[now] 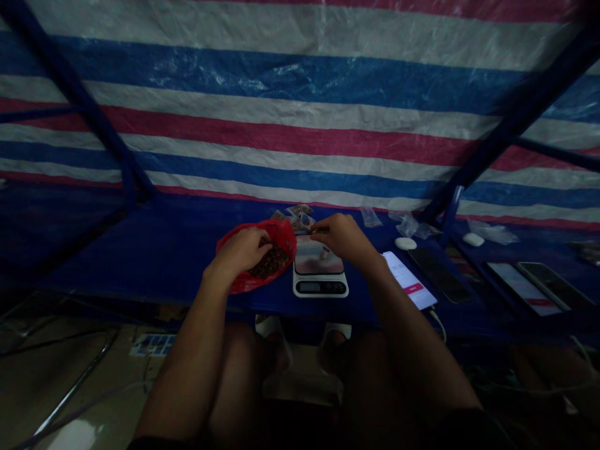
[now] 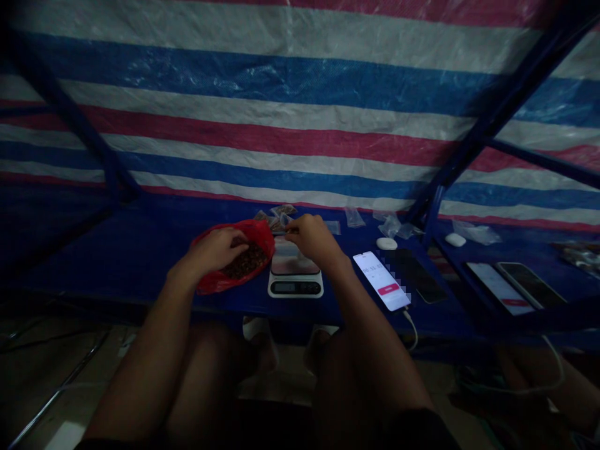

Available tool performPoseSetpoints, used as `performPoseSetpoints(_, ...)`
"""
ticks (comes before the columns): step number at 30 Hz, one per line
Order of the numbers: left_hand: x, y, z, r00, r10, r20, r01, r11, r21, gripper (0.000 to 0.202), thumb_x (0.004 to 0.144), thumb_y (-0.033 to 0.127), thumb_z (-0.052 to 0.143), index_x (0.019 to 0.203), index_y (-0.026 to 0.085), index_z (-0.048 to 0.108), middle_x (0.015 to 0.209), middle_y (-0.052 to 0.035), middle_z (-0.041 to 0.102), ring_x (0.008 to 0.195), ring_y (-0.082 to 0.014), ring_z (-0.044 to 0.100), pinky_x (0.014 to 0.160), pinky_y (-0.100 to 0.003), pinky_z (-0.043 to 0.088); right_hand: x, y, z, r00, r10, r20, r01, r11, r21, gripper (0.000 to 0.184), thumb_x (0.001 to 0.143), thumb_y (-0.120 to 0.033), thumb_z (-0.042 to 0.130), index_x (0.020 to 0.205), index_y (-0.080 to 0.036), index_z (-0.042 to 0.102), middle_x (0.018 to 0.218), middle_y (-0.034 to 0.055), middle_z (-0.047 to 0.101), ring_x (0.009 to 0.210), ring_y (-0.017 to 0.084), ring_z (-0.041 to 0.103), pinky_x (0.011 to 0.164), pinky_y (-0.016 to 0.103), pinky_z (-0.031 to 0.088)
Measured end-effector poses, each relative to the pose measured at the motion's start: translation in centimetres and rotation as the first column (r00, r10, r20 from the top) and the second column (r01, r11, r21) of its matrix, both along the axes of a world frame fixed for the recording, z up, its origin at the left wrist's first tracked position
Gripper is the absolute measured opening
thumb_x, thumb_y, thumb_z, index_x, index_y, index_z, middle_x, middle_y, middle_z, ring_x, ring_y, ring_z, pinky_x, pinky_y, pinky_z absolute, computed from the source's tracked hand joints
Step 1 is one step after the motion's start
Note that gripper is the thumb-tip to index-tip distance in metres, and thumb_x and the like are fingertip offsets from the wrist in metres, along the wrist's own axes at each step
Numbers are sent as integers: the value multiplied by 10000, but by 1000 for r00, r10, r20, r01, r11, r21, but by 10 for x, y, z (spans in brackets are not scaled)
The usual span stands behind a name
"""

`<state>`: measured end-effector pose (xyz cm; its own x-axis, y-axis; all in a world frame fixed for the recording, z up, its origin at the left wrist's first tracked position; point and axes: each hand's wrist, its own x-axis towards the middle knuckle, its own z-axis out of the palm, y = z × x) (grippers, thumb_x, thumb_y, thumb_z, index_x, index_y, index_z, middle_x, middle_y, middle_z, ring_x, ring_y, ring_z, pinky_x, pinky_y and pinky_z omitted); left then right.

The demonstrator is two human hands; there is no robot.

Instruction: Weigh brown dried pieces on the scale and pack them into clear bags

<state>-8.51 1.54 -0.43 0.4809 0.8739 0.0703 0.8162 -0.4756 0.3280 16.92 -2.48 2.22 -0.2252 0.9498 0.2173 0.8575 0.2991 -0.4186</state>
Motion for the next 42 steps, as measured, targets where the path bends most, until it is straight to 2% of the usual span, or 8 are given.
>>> performPoseSetpoints(4, -5, 7, -15, 997, -33, -72, 21, 987, -157, 203, 862, 334, 706, 1026, 224, 754, 1122, -72, 784, 995, -230, 727, 822, -282, 526, 18, -5, 2, 997, -58, 40, 61, 996, -64, 215, 903, -161, 682, 1057, -183, 830, 1008, 105, 816, 933, 251, 759, 799, 289, 514)
performPoseSetpoints(11, 0, 4, -15, 987, -26, -156, -16, 965, -263, 395, 795, 283, 779, 1172, 174, 730, 1199, -122, 758, 1048, -265, 718, 883, -307, 524, 27, -3, -7, 995, -75, 65, 83, 988, -128, 194, 854, -120, 714, 1005, -165, 827, 1022, 126, 810, 952, 267, 751, 799, 308, 517)
performPoseSetpoints(17, 3, 8, -23, 992, 2, -125, -30, 974, -226, 269, 829, 206, 739, 1097, 189, 761, 1138, -103, 783, 997, -232, 734, 821, -270, 523, 28, -3, -9, 996, -44, 84, 57, 986, -158, 71, 819, -144, 766, 865, -162, 818, 921, 119, 806, 889, 260, 745, 715, 299, 481)
performPoseSetpoints(25, 0, 11, -25, 997, 20, -68, -34, 978, -208, 234, 844, 168, 694, 1055, 195, 793, 1076, -87, 804, 939, -225, 753, 815, -274, 537, 25, -4, -9, 997, -13, 78, 23, 991, -130, 126, 833, -162, 740, 928, -160, 822, 900, 112, 800, 876, 249, 733, 735, 309, 481)
performPoseSetpoints(30, -4, 14, -27, 998, 39, -57, -50, 977, -208, 217, 843, 147, 675, 1014, 201, 797, 1029, -68, 810, 877, -200, 751, 744, -250, 539, 23, -7, -4, 997, -37, -61, 31, 994, -101, 151, 870, -149, 684, 954, -160, 809, 953, 97, 807, 876, 213, 737, 742, 281, 506)
performPoseSetpoints(35, -4, 18, -35, 998, 47, -51, -55, 980, -189, 272, 814, 150, 682, 1065, 204, 771, 1075, -66, 801, 927, -199, 745, 775, -236, 545, 32, -6, -7, 993, -44, -105, 44, 999, -5, 236, 894, -119, 608, 1020, -156, 805, 1017, 99, 808, 889, 215, 743, 799, 306, 529)
performPoseSetpoints(39, -3, 20, -38, 999, -16, -47, 6, 978, -207, 295, 832, 171, 654, 1102, 199, 768, 1138, -79, 792, 1001, -216, 744, 816, -242, 543, 33, -6, -11, 976, -27, -215, 9, 996, -85, 230, 869, -115, 634, 1027, -155, 797, 970, 92, 812, 865, 207, 756, 770, 285, 555)
performPoseSetpoints(42, -3, 19, -35, 998, -2, -64, -12, 976, -216, 270, 840, 190, 641, 1071, 200, 781, 1129, -81, 796, 979, -218, 749, 819, -249, 538, 32, -8, -11, 966, -8, -260, -28, 991, -134, 198, 874, -134, 641, 1000, -156, 792, 905, 79, 810, 819, 188, 752, 757, 271, 555)
